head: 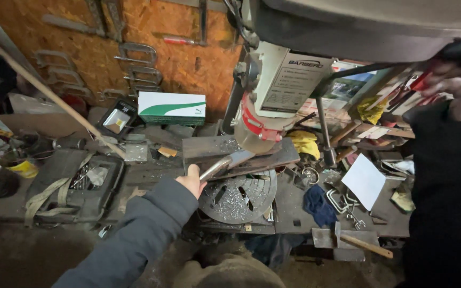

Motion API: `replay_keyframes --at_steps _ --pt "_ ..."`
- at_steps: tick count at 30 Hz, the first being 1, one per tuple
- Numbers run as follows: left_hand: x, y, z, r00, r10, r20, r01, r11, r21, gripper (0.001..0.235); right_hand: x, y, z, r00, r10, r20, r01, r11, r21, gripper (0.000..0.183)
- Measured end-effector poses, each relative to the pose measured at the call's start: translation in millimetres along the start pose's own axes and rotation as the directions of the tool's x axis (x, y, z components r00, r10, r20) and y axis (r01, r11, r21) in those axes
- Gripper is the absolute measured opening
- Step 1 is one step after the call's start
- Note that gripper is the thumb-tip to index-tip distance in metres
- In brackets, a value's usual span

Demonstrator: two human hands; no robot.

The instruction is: The person places a metal workpiece on a drill press table, holds it steady with one hand while operating the drill press feed lever with the other to drill a hole, then carries the drilled piece to another workbench and handles a jar and a bottle there.

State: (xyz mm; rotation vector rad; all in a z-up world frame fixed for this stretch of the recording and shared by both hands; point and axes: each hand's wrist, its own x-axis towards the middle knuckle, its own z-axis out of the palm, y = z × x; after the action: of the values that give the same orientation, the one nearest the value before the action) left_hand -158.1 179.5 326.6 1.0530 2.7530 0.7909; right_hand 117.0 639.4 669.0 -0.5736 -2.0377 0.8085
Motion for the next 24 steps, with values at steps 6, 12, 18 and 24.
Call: replay_keyframes --at_steps 6,12,18,24 --pt "-4.6 5.9 -19.8 1.0 0.011 0.017 -0.01 1.0 -0.013 0.037 -50.3 19.2 72.0 1.0 0.009 -0.017 -0.008 0.999 0.042 0.047" --pt "-9.8 8.4 -34.2 0.999 0.02 0.049 -0.022 0.999 0.042 0.034 -130.8 64.0 241.0 0.96 -0.099 0.262 0.102 0.995 0.004 0.066" --pt "-12.6 7.0 -35.9 0.999 0.037 0.03 -0.039 0.997 0.063 0.034 -139.0 75.8 269.4 0.866 -0.16 0.474 0.146 0.987 0.066 0.081" --pt "-15.5 11.1 -43.7 0.999 0.01 0.046 -0.013 0.997 0.072 0.035 -126.3 100.4 277.9 0.799 -0.147 0.583 0.074 0.986 0.147 0.075"
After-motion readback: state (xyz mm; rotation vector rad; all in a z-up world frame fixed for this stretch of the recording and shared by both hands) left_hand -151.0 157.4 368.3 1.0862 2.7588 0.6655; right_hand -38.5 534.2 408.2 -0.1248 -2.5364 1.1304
